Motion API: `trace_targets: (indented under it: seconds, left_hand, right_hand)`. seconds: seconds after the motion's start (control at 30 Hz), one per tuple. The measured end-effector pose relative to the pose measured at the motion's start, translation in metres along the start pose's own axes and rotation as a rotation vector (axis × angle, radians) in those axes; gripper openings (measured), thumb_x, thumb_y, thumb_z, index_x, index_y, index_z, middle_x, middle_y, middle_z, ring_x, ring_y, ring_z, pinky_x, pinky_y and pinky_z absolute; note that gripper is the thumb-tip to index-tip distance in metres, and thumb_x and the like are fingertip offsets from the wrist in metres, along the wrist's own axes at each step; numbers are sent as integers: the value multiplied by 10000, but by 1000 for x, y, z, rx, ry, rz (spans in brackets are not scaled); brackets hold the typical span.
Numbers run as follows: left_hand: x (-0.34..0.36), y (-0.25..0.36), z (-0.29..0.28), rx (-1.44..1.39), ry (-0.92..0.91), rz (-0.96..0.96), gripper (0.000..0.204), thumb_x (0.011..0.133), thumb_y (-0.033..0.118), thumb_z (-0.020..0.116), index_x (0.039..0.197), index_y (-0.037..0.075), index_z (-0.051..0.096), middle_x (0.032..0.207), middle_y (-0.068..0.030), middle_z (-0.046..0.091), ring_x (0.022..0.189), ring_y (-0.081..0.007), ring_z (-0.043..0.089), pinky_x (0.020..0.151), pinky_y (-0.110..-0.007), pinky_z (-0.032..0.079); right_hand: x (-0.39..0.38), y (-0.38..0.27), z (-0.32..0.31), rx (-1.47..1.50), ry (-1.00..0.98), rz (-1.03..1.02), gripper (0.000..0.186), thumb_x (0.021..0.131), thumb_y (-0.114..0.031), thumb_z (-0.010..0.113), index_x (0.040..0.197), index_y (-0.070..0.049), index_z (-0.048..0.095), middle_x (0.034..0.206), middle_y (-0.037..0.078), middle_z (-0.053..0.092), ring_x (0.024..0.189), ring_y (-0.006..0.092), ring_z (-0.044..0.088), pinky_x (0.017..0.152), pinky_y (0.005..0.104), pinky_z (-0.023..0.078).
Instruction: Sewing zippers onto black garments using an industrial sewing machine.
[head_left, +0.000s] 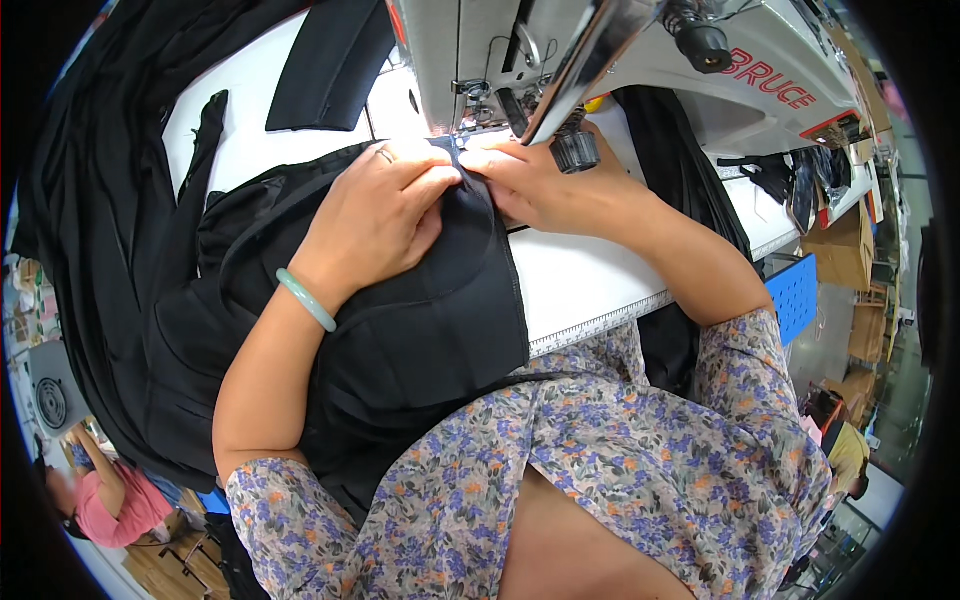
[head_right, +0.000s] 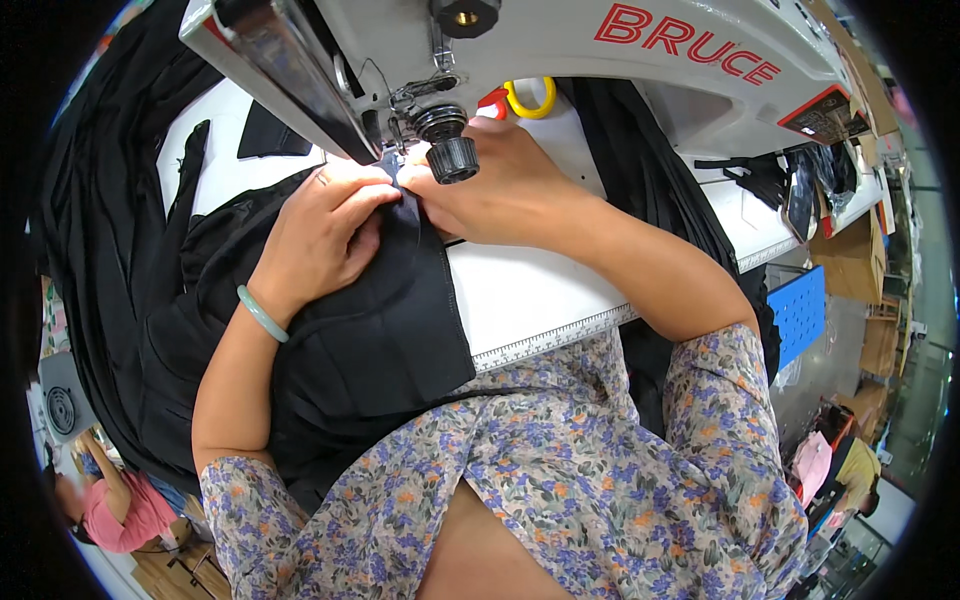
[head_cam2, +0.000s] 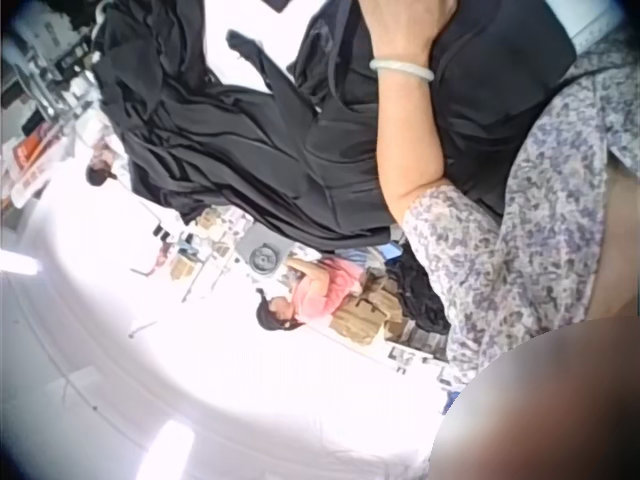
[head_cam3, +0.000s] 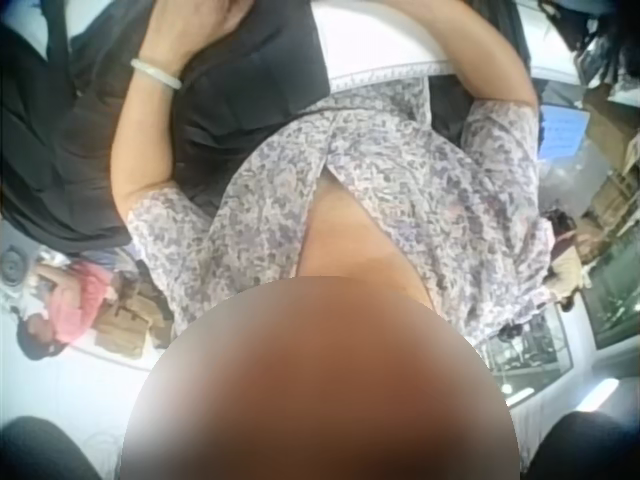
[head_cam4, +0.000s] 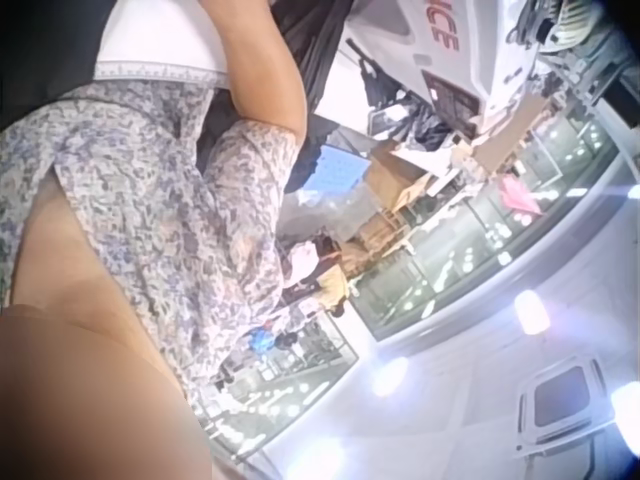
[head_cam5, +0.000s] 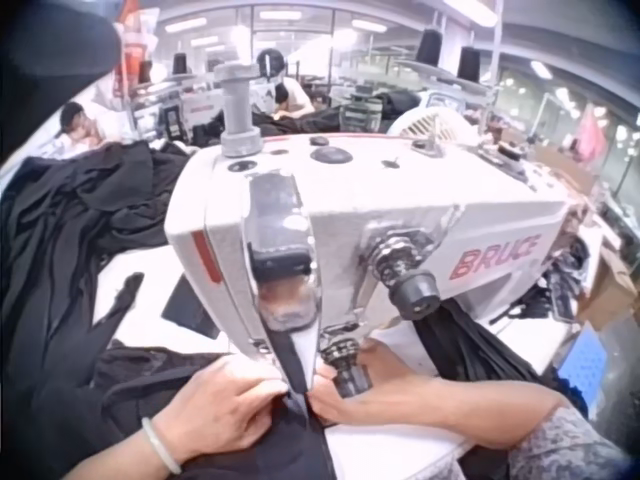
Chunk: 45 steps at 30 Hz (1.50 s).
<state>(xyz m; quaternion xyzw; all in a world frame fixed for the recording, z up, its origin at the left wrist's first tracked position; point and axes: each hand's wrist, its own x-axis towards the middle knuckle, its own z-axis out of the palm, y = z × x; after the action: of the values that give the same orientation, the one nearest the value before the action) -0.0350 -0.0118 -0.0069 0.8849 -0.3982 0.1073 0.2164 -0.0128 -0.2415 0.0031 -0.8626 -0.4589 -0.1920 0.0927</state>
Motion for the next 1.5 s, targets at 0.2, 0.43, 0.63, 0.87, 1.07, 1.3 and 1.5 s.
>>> trace_targets:
  seconds: [0.2,0.43,0.63,0.87,1.07,1.3,1.5]
  left_hand:
    - [-4,7,8,34,72,-35,199,813,174,682,996,96,666,1026,-28,621,920,-226,584,811,-340,484]
    - [-6,13,12,-1,143,-47,156,807,181,690,942,106,672,953,-13,618,880,-212,583,771,-337,492]
    - [-6,9,10,-1,129,-32,135,806,181,692,906,99,656,952,-14,614,853,-215,580,753,-334,493]
    - [-3,11,8,3,131,-27,170,808,177,690,947,91,642,961,-30,608,853,-227,575,763,-342,489]
    - [-1,15,8,67,125,-48,280,820,173,679,1076,79,617,1021,-63,624,949,-258,583,843,-362,472]
    - [0,16,2,59,55,-96,239,839,170,657,1056,71,645,988,-78,645,949,-266,594,843,-361,476]
    - [1,14,4,65,-23,-171,182,836,149,650,1004,81,673,933,-76,661,915,-266,607,812,-354,486]
  right_hand:
    - [1,7,17,457,-171,379,153,725,-224,718,816,-114,666,773,59,661,739,278,635,632,360,484]
    - [-4,15,15,625,12,564,236,736,-344,762,852,-144,718,750,117,666,717,315,643,618,376,483]
    - [-7,16,9,280,-22,99,226,761,-83,694,981,-130,668,903,1,682,799,212,651,674,326,524]
    - [-9,12,6,172,-62,-113,340,713,-87,684,1033,-156,595,1077,-30,637,884,205,633,688,341,526]
    - [-8,9,1,89,-96,-94,367,739,-106,667,1091,-160,578,1080,2,592,951,221,605,747,363,522]
    - [-1,0,-4,114,19,-38,105,760,-149,611,862,-142,634,775,53,602,771,246,625,630,394,490]
    - [-1,0,-1,143,-79,24,87,770,-166,619,850,-143,642,804,72,614,807,242,627,650,390,497]
